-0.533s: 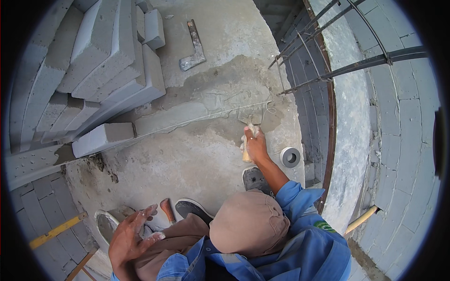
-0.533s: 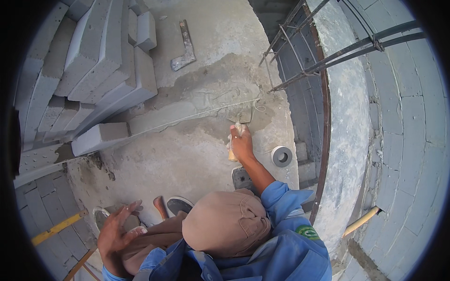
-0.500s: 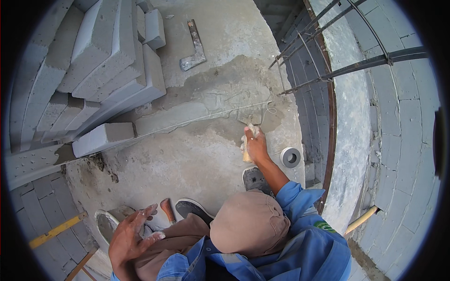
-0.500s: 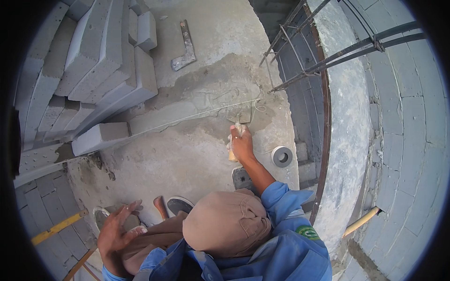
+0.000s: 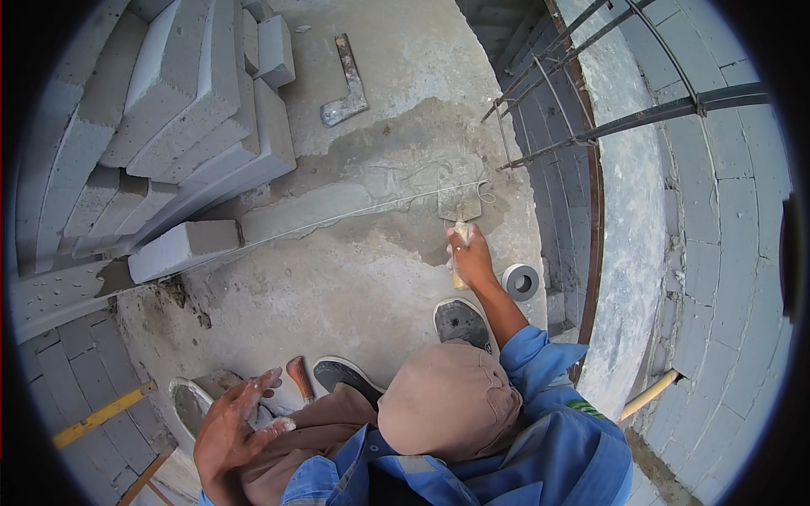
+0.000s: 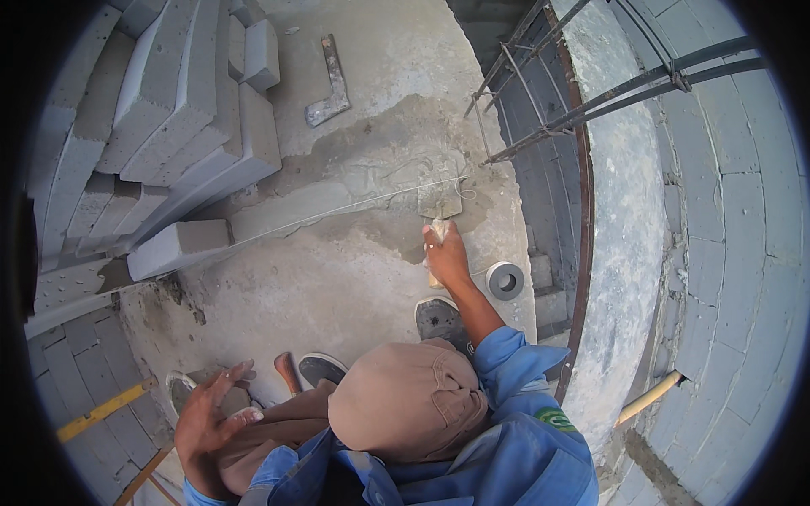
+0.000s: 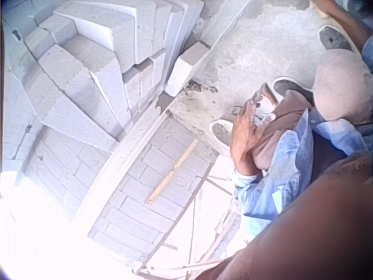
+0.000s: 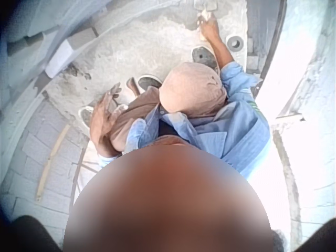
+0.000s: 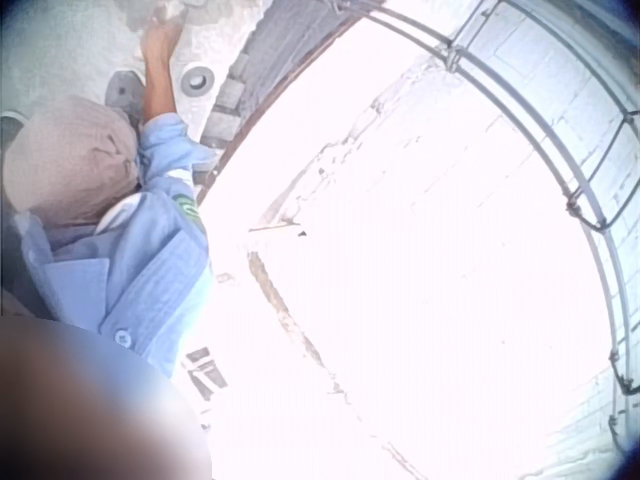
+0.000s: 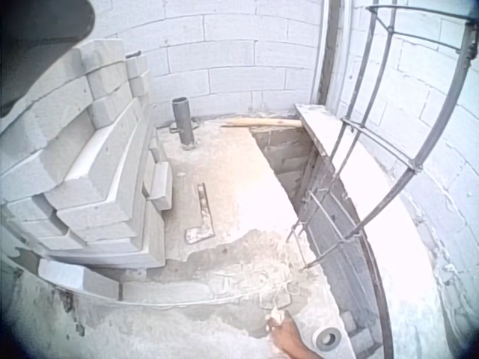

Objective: The person constructs a wall by applying mortar from a bucket onto lightweight concrete blocks with a trowel, then laying the blocks in courses.

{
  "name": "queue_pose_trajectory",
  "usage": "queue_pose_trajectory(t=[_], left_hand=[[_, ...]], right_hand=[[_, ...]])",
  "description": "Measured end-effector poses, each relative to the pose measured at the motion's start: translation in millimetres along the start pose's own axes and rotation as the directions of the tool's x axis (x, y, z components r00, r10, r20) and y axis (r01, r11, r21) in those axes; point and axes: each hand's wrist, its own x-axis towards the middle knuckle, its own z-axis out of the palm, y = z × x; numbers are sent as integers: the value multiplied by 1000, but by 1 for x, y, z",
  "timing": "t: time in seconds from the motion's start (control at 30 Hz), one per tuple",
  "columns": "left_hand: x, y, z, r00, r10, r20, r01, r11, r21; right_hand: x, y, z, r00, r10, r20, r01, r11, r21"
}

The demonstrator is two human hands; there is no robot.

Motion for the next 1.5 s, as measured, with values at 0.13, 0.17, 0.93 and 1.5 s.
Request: queue_pose_trajectory(t=[0.13,0.17,0.93,1.5], left_hand=[[0,5,-2,1000,-21,18,22,999,-27],[0,5,-2,1000,-23,18,24,999,-29],[5,0,-1,997,32,66,-28,998,-57],[-4,-14,-1,995,98,27,-98,995,-21]], right_hand=[[-1,2,7,998,60,37,-65,983,170],[-2,2,7,997,61,39,-66,983,169],[-31,-10,52,916,-47,399,154,958,-241],[-41,-4,80,953,123,278,-224,903,367]])
